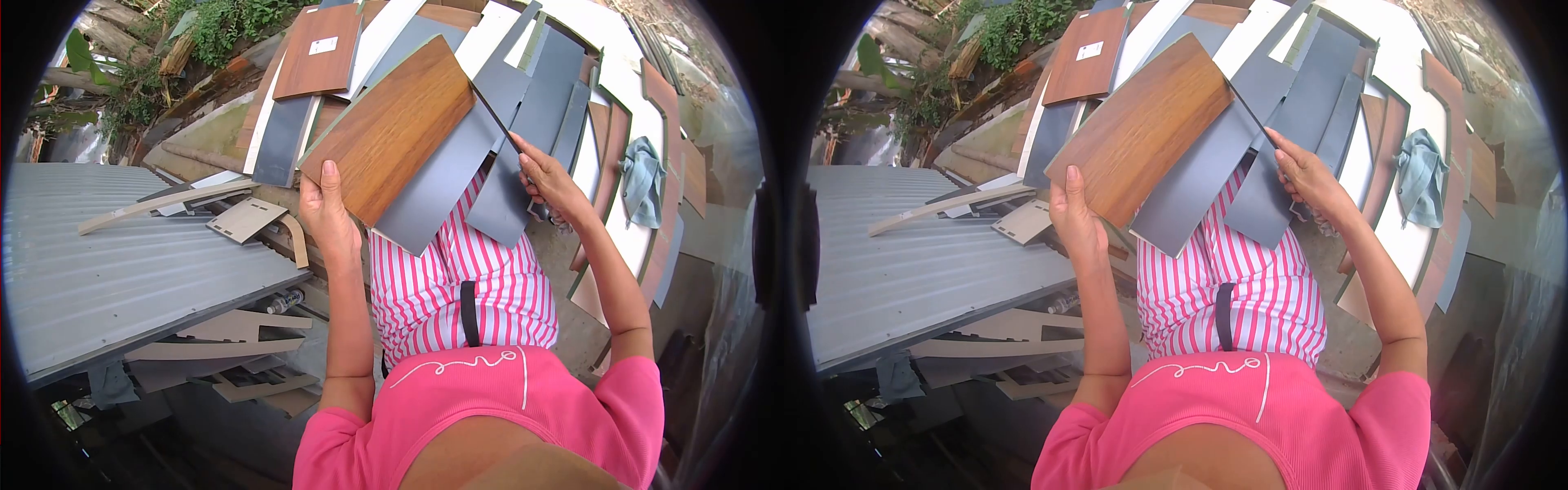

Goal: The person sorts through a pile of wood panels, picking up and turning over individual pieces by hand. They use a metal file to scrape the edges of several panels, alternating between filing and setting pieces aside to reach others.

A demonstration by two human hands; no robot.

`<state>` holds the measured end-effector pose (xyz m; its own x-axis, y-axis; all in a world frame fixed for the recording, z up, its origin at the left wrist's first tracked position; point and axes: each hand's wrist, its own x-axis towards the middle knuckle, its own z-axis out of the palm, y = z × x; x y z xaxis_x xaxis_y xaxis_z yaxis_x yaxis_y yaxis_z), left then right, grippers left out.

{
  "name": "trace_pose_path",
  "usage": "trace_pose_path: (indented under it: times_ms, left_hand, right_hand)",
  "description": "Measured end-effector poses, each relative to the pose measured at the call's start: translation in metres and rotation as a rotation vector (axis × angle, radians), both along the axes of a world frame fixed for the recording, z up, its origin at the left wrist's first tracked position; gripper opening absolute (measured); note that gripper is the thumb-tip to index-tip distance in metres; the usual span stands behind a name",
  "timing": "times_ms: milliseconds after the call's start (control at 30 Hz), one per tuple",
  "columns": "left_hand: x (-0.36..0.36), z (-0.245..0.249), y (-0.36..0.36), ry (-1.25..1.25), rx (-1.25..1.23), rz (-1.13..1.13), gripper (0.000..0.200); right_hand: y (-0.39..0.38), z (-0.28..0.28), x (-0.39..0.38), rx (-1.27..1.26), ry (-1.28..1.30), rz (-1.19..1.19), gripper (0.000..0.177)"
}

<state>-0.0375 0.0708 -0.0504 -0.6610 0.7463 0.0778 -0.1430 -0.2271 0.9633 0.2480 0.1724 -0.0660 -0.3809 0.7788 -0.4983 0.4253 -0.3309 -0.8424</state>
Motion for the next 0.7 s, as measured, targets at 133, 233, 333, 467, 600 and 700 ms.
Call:
trace_pose_path:
  times_ms: [133,233,333,467,600,700]
  left_hand:
    - [-0.006,-0.002,0.003,-0.048,0.0,0.005,0.044]
    - [-0.016,0.003,0.006,-0.028,0.004,0.009,0.041]
    - [-0.021,0.029,0.008,0.067,0.002,-0.006,0.038]
    - [-0.017,0.089,0.016,0.256,-0.047,-0.035,0.033]
    - [-0.007,0.14,0.051,0.813,-0.133,-0.36,0.03]
    - [0.027,0.162,0.082,1.293,0.014,-0.363,0.031]
  right_hand:
    - [0.004,-0.01,0.002,-0.024,-0.031,0.025,0.043]
    - [0.003,-0.003,-0.001,0.002,-0.039,-0.014,0.043]
    - [0.0,0.006,-0.005,0.172,-0.001,-0.092,0.044]
    - [-0.002,0.039,-0.012,0.489,-0.152,-0.062,0.046]
    - [0.009,0.088,-0.024,0.856,-0.015,-0.145,0.058]
    - [0.027,0.12,-0.036,0.984,0.134,-0.203,0.065]
